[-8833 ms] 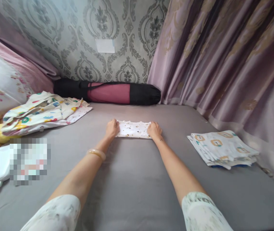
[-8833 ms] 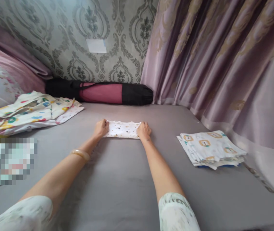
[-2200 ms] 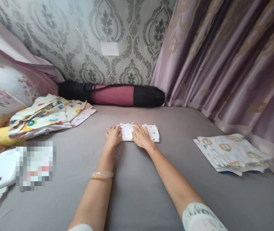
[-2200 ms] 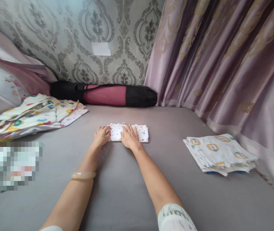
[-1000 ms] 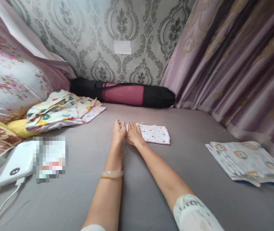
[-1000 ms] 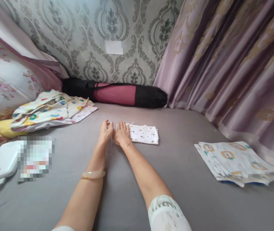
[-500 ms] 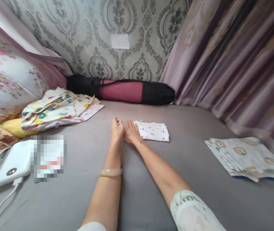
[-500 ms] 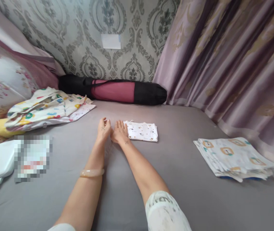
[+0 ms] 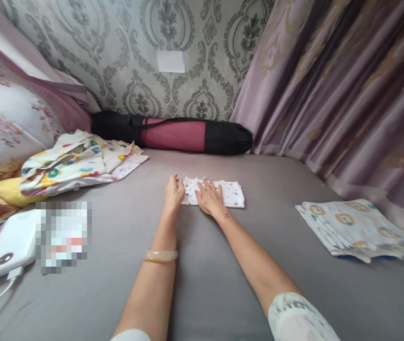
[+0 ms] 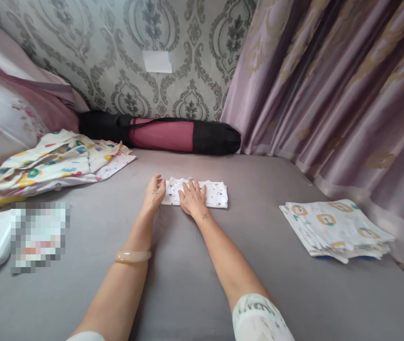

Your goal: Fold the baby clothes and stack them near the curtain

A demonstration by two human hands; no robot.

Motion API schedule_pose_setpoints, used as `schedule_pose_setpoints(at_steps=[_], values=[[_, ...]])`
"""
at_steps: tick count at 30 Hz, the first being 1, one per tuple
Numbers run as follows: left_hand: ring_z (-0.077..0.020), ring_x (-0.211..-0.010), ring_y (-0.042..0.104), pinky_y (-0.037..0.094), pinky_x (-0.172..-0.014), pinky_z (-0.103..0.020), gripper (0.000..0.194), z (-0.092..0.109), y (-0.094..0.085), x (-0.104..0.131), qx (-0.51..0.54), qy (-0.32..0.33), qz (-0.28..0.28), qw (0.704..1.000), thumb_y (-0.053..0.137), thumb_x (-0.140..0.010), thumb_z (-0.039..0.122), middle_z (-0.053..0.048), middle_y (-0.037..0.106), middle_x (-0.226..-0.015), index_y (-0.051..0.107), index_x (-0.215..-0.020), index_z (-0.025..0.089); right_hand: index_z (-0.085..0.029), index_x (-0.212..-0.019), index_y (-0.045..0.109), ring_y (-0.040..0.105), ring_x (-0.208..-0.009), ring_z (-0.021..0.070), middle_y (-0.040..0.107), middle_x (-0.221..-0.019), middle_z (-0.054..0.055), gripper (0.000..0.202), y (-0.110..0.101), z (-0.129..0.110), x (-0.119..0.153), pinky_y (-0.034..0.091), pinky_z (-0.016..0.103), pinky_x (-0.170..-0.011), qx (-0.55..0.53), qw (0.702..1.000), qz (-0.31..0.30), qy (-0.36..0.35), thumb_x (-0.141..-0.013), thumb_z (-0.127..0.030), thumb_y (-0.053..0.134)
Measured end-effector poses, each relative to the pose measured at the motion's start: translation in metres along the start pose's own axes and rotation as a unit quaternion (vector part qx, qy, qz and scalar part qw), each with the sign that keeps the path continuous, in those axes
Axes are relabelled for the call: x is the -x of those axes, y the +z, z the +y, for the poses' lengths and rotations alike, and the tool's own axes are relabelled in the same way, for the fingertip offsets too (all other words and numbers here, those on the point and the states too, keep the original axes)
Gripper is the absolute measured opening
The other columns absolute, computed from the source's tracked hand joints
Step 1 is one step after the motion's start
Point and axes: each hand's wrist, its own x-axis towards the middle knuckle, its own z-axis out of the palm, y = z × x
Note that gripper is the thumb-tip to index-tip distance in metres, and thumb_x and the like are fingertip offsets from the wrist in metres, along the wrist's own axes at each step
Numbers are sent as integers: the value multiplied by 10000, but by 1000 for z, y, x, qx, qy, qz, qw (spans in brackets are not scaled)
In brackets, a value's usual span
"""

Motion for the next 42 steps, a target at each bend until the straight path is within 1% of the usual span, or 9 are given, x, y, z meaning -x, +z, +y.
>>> schedule_pose_setpoints(at_steps=[6,12,15,18,23,26,31,38,42], values=[[-233,-1153,605,447,-1011,-377,404,-1,5,1,-19,41,7,999,397,-924,196,-150,658,-1212,507,-1305,121,-213,-1495,357,186,-1457,276,258,-1588,77,541,-4,3,-1,69,555,-1157,-24,1000,-10,-9,-1009,-418,237],[-227,-1193,580,417,-1041,-403,373,-1,20,6,-97,166,-11,981,388,-930,163,-144,651,-1227,534,-1274,156,-185,-1523,287,107,-1479,267,203,-1602,98,560,-21,27,6,13,555,-1161,-19,1000,8,2,-1016,-412,215],[-249,-1313,476,314,-1117,-475,386,-1,30,11,-159,232,-45,959,374,-934,153,-140,602,-1312,527,-1287,171,-191,-1515,311,134,-1472,287,243,-1590,98,559,-20,35,9,35,569,-1158,-23,999,-14,17,-1016,-424,216],[-260,-1360,416,254,-1144,-512,390,-3,37,16,-213,255,-99,938,362,-944,169,-129,567,-1362,513,-1304,182,-212,-1507,329,137,-1470,291,257,-1588,81,548,-15,36,11,66,580,-1152,-32,999,-28,23,-1016,-425,210],[-246,-1351,424,245,-1151,-499,357,-4,37,20,-273,260,-138,916,361,-957,217,-127,524,-1411,529,-1271,192,-215,-1513,315,127,-1471,288,252,-1589,78,556,-15,36,9,55,582,-1152,-36,998,-39,25,-1015,-435,203],[-244,-1362,409,230,-1159,-503,364,0,36,22,-296,252,-119,914,342,-970,252,-119,512,-1426,525,-1281,203,-210,-1520,298,115,-1476,279,216,-1600,85,565,-20,42,8,56,575,-1154,-46,997,-54,28,-1014,-441,197],[-296,-1448,256,143,-1174,-564,478,3,37,22,-346,207,-102,909,269,-993,375,-114,415,-1510,473,-1379,181,-113,-1526,255,81,-1482,251,170,-1606,116,595,-20,55,8,-8,531,-1170,-15,995,-18,92,-1014,-410,189],[-301,-1452,237,191,-1153,-575,543,4,36,19,-386,181,-129,895,213,-991,429,-98,351,-1550,405,-1444,200,-113,-1534,234,77,-1482,250,155,-1610,105,625,-19,60,6,4,519,-1173,-23,992,-53,110,-1011,-446,160],[-292,-1457,225,203,-1152,-554,568,6,34,16,-396,163,-137,893,177,-990,447,-102,302,-1572,377,-1462,202,-83,-1530,231,64,-1483,257,133,-1610,143,627,-22,67,5,-1,508,-1172,-1,990,-27,140,-1010,-431,184]])
